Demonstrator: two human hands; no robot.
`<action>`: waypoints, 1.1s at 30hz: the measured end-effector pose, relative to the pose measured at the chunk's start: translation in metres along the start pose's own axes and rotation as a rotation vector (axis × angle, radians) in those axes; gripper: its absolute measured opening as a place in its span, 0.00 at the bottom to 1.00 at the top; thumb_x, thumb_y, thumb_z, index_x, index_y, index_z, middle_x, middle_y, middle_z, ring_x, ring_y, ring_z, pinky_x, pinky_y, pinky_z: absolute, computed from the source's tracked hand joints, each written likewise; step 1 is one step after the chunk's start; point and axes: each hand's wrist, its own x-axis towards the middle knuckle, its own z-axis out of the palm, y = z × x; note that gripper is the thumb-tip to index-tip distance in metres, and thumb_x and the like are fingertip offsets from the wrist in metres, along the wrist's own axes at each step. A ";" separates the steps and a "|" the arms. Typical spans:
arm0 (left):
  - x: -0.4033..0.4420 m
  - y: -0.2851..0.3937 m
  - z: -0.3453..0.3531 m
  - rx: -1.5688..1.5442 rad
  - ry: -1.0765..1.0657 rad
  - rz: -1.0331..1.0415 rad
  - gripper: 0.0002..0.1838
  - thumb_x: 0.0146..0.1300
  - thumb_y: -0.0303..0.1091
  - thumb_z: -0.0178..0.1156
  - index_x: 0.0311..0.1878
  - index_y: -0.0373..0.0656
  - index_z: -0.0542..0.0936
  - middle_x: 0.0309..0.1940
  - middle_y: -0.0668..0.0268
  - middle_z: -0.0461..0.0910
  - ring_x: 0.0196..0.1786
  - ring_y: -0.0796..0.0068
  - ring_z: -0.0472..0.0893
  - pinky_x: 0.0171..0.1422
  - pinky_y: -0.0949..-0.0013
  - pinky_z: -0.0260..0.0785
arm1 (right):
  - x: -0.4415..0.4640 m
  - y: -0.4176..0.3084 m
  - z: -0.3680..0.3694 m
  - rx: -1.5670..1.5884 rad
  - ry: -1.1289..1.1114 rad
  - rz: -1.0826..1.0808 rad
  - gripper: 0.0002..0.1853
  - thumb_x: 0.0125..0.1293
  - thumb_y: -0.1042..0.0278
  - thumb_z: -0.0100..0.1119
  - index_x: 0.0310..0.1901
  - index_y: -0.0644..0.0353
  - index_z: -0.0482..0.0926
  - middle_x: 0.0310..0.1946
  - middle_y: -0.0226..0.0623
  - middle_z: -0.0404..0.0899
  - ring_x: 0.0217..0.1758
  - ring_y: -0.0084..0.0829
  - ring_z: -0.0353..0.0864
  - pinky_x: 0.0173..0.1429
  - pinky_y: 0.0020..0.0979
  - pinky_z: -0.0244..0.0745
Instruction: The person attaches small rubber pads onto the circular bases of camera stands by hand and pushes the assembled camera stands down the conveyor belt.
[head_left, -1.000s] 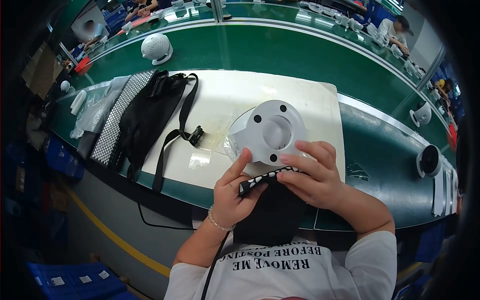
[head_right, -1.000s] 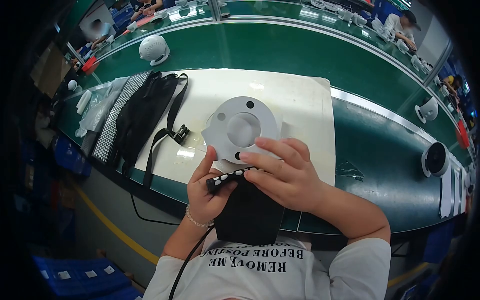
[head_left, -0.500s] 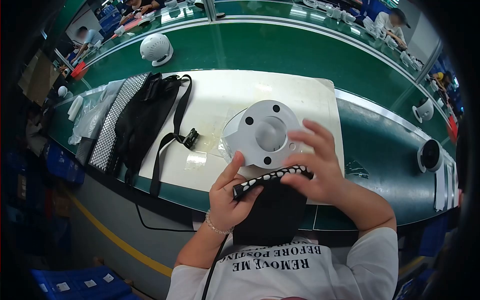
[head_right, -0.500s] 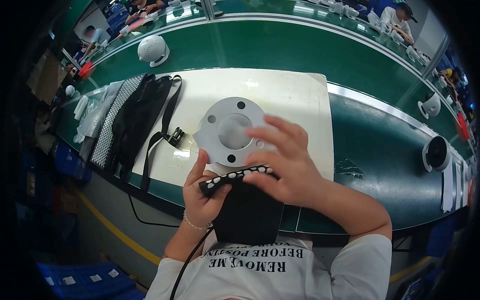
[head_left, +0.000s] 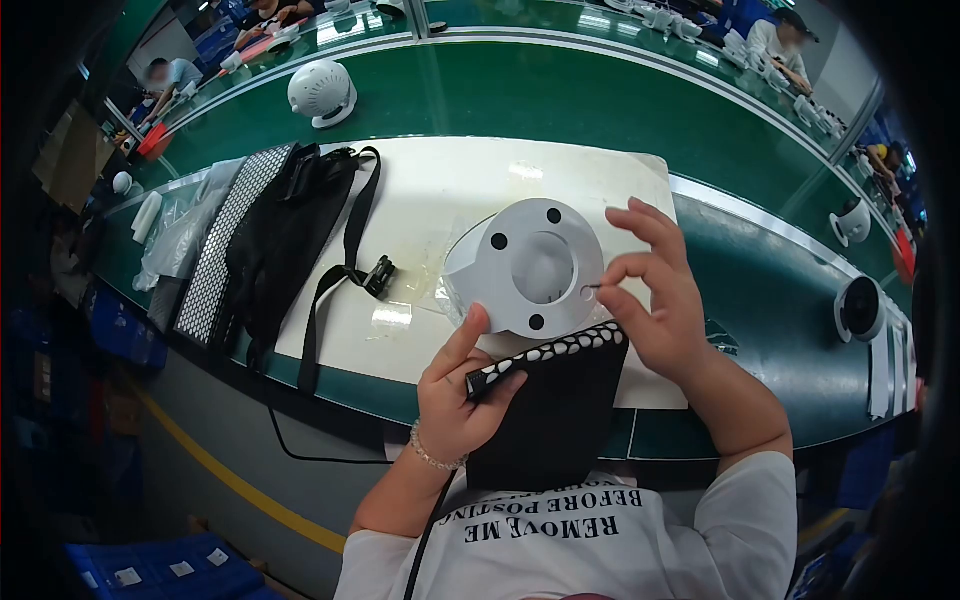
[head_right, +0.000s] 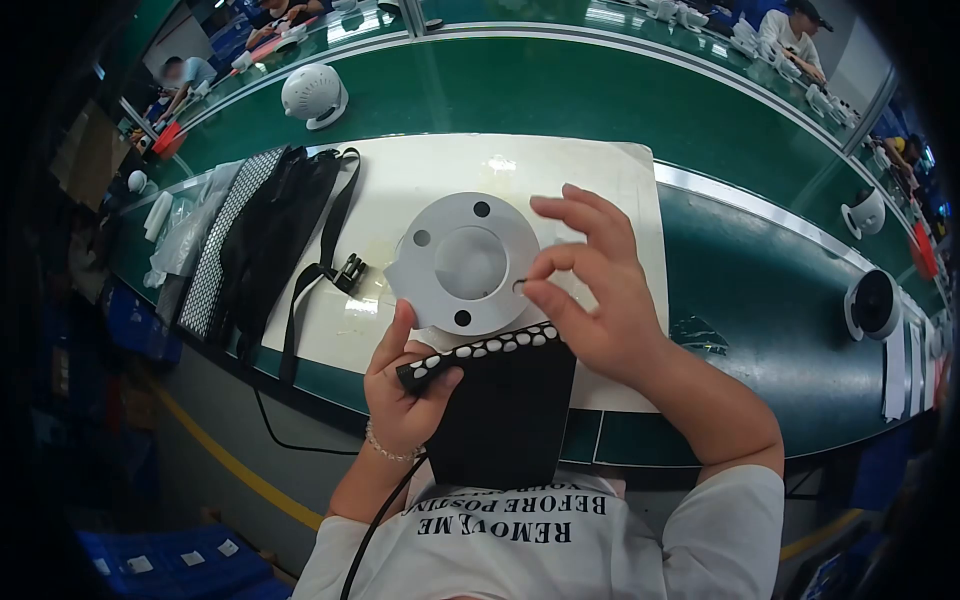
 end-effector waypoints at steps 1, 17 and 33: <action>0.000 0.000 0.000 0.016 0.005 0.018 0.08 0.43 0.20 0.65 0.24 0.29 0.74 0.59 0.51 0.64 0.29 0.76 0.77 0.38 0.76 0.68 | 0.002 0.001 -0.001 0.068 0.022 0.087 0.04 0.52 0.70 0.59 0.30 0.56 0.75 0.55 0.38 0.65 0.64 0.45 0.54 0.64 0.41 0.50; -0.002 0.000 0.000 0.004 -0.024 -0.029 0.08 0.43 0.18 0.64 0.26 0.28 0.74 0.59 0.49 0.64 0.29 0.76 0.77 0.36 0.76 0.68 | -0.003 0.003 -0.009 -0.411 0.043 -0.310 0.09 0.52 0.63 0.60 0.34 0.56 0.77 0.44 0.30 0.75 0.51 0.33 0.70 0.53 0.33 0.60; -0.010 0.001 -0.008 -0.033 0.047 -0.063 0.12 0.45 0.25 0.67 0.27 0.34 0.71 0.49 0.48 0.72 0.30 0.73 0.77 0.36 0.74 0.69 | 0.025 0.047 -0.031 0.956 0.346 0.710 0.11 0.60 0.67 0.51 0.42 0.63 0.71 0.37 0.32 0.74 0.40 0.20 0.73 0.47 0.24 0.69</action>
